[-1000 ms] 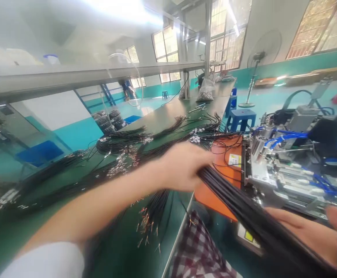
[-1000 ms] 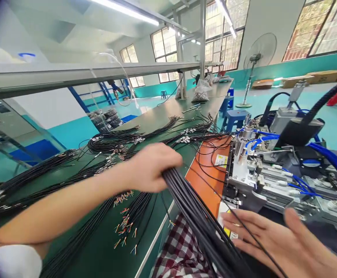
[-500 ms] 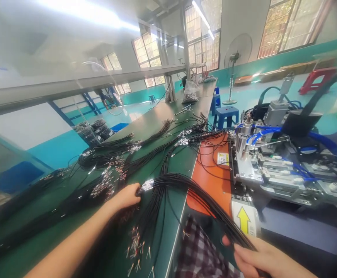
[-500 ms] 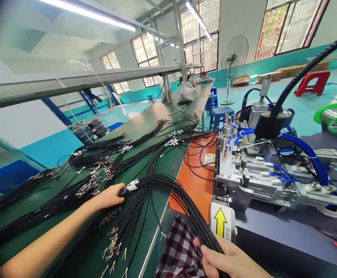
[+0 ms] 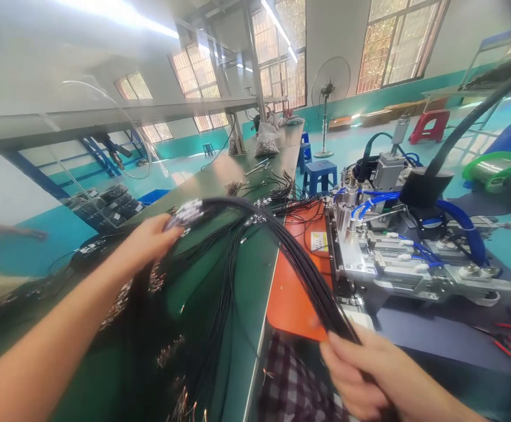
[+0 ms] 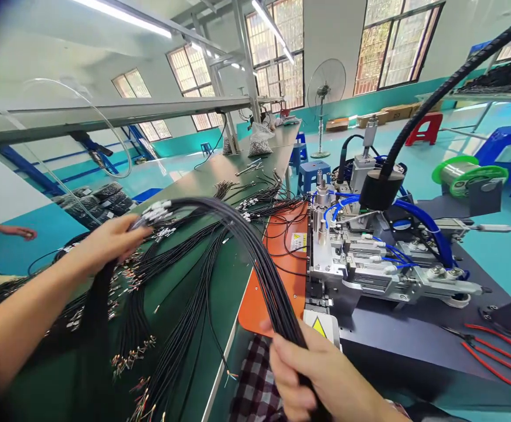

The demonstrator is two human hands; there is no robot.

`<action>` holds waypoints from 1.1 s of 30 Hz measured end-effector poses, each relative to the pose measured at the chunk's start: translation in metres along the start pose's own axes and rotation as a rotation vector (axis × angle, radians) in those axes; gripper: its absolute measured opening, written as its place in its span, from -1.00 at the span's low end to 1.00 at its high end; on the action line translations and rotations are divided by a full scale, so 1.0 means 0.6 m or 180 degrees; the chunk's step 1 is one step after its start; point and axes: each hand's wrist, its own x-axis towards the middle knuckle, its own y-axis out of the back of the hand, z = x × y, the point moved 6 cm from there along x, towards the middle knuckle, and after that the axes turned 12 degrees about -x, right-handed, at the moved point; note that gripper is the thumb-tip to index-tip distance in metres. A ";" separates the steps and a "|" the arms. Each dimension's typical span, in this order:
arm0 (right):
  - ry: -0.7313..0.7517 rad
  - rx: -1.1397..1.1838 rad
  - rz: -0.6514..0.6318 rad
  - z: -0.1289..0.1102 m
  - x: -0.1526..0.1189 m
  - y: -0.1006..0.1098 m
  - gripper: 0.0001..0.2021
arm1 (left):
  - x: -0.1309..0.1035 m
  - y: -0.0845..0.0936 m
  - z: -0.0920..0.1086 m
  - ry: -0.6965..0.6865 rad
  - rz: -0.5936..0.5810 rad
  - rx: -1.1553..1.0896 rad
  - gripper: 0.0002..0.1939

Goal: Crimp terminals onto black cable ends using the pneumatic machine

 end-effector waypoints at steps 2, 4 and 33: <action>0.0307 0.0189 0.0363 -0.005 0.044 -0.011 -0.62 | 0.046 -0.036 0.037 -0.0118 -0.0070 0.0261 -0.67; 0.0420 0.0379 0.0665 0.012 0.090 -0.013 -0.63 | 0.066 -0.100 0.061 -0.0334 -0.0180 0.0524 -0.65; 0.0617 -0.1286 0.0784 0.124 0.111 0.013 -0.71 | -0.069 -0.304 0.065 -0.1976 -0.1614 0.1056 -0.81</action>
